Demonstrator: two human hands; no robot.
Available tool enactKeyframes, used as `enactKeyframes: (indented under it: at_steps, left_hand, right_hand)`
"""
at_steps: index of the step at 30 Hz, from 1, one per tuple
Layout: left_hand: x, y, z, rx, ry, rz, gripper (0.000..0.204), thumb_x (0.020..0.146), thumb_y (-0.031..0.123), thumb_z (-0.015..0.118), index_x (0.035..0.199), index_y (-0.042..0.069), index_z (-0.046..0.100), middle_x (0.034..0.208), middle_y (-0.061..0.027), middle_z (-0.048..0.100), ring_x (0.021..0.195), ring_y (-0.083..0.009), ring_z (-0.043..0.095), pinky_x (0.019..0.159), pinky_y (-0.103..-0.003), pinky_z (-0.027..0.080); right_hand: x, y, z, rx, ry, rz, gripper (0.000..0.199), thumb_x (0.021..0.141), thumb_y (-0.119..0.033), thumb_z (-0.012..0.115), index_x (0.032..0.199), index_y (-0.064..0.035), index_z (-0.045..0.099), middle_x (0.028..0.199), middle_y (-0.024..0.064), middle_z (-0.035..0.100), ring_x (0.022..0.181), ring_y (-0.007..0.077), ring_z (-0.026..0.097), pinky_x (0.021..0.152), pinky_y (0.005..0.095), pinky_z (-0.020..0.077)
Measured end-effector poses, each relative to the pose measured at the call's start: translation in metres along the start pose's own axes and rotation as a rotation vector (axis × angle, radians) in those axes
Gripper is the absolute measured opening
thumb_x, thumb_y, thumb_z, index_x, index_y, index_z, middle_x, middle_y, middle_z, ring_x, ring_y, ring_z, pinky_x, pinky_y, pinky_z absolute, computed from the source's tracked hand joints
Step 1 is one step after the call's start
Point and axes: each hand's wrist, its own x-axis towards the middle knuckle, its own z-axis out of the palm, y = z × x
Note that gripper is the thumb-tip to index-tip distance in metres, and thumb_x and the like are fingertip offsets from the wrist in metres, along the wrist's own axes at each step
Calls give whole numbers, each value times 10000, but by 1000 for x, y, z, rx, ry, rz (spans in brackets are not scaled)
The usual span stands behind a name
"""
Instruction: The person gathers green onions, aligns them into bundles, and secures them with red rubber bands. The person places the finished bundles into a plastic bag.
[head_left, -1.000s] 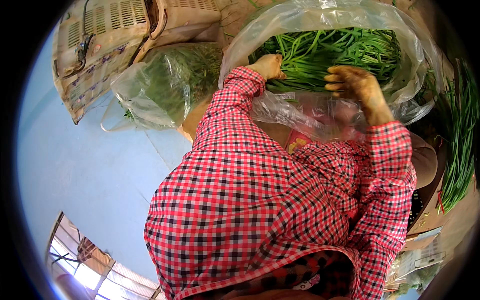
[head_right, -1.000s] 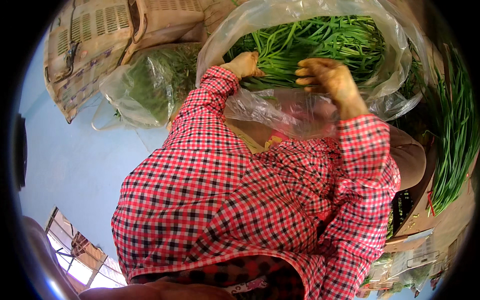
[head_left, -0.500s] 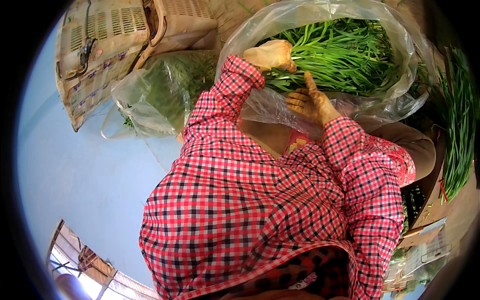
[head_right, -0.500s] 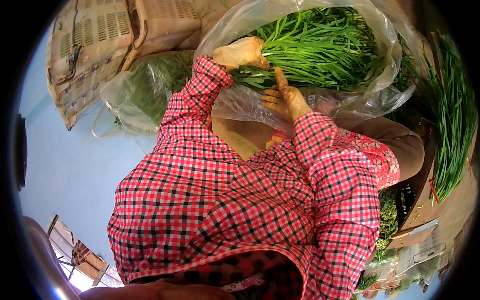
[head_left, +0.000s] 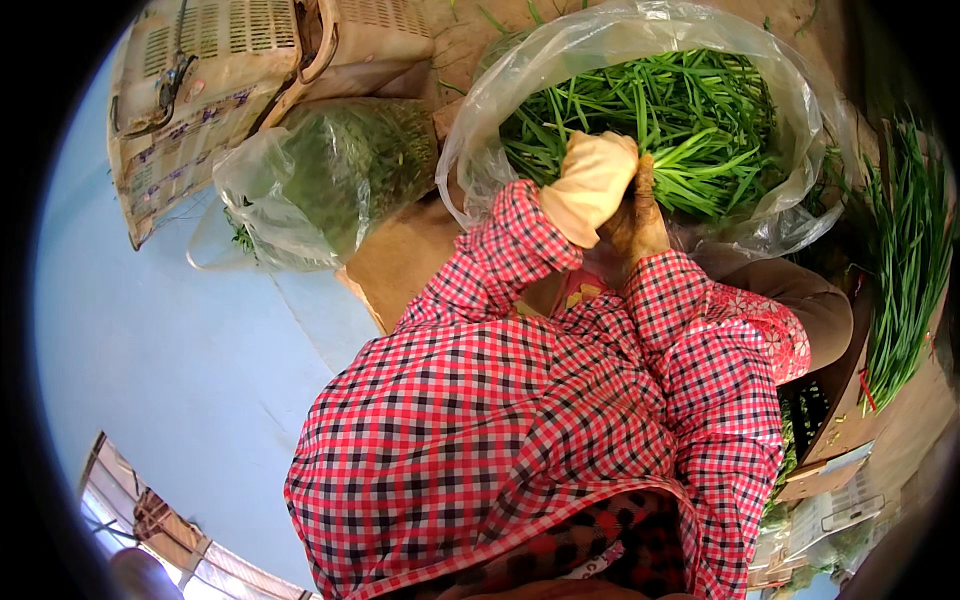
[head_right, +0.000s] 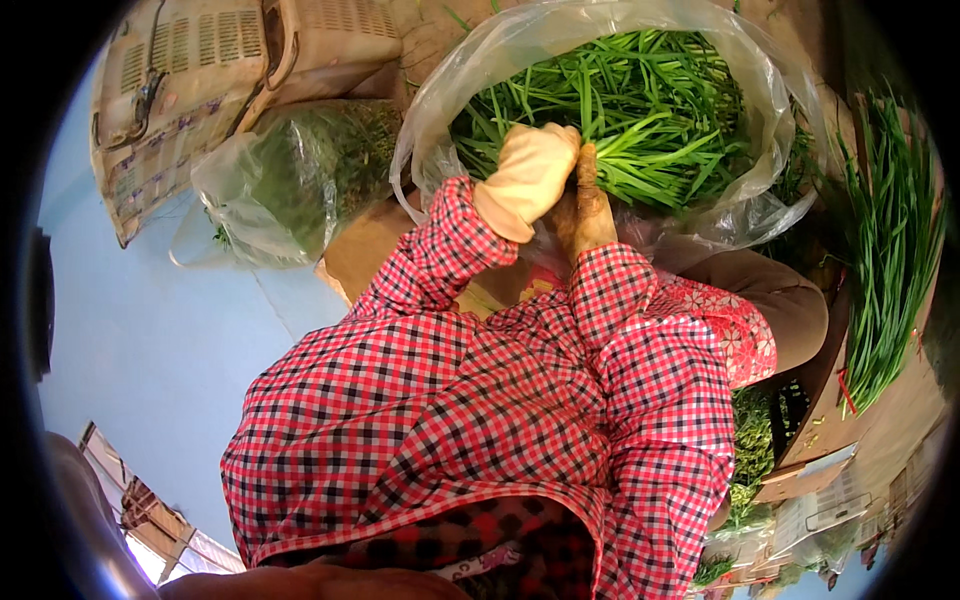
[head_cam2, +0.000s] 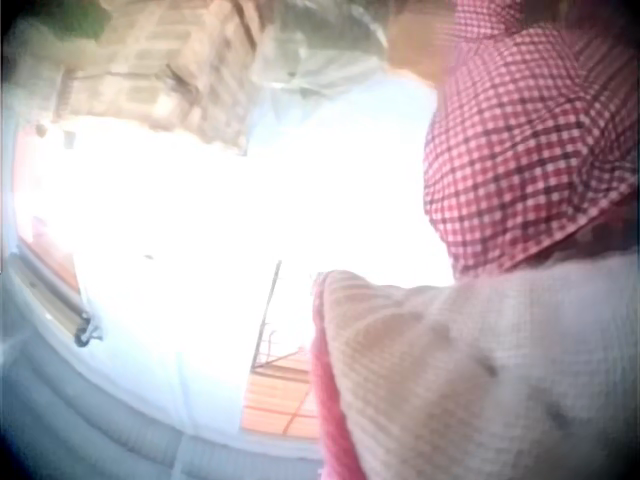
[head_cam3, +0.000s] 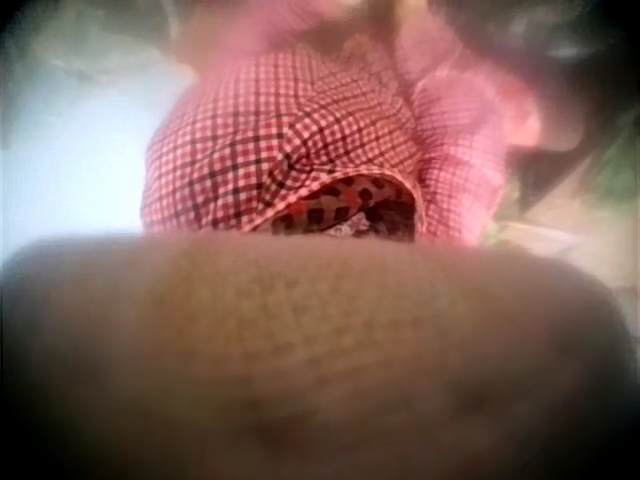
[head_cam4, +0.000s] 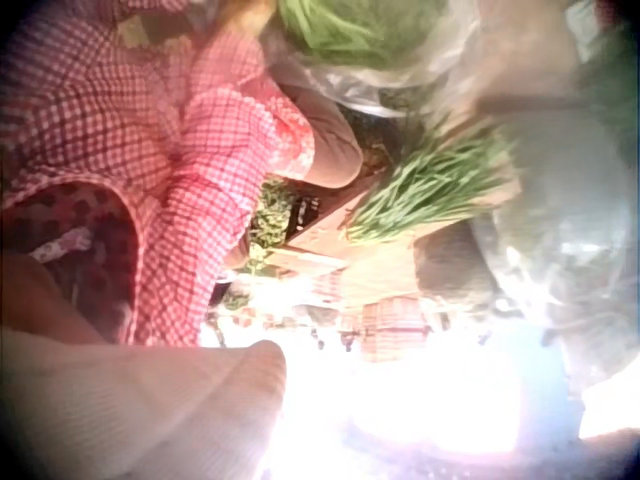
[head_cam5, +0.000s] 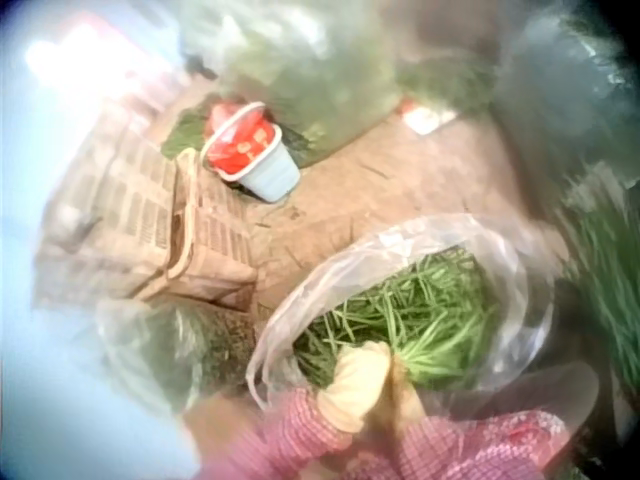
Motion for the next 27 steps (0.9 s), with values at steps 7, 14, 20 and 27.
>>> enactKeyframes:
  at_steps: [7, 14, 20, 27]
  left_hand:
    - [-19, 41, 20, 258, -78, -53, 207, 864, 179, 574, 890, -18, 634, 817, -160, 640, 719, -302, 637, 716, -455, 490]
    - [-48, 75, 1, -10, 7, 107, 257, 875, 212, 574, 956, -24, 634, 842, -151, 658, 780, -317, 654, 738, -477, 499]
    - [-41, 33, -79, -639, -69, -20, 442, 918, 410, 592, 1089, 6, 654, 1049, -154, 699, 951, -304, 676, 861, -363, 532]
    - [-10, -23, -16, -835, -576, -296, 481, 958, 449, 558, 1058, -6, 677, 776, -115, 668, 662, -197, 622, 628, -319, 513]
  right_hand:
    - [-27, -9, 16, 147, 198, -40, 791, 828, -667, 615, 1354, -96, 462, 1335, 124, 530, 1215, 300, 500, 1057, 446, 426]
    - [-67, -28, -6, 488, 166, 130, 439, 984, -409, 506, 1332, -142, 495, 1303, 131, 538, 1224, 278, 495, 1058, 478, 419]
    - [-66, -19, -22, 62, 307, -221, 356, 966, -256, 560, 1280, -99, 502, 1148, 134, 612, 1042, 303, 613, 922, 465, 534]
    - [-56, -19, -24, -2, 322, -252, 363, 958, -193, 546, 1289, -48, 513, 1191, 157, 602, 996, 307, 646, 897, 423, 565]
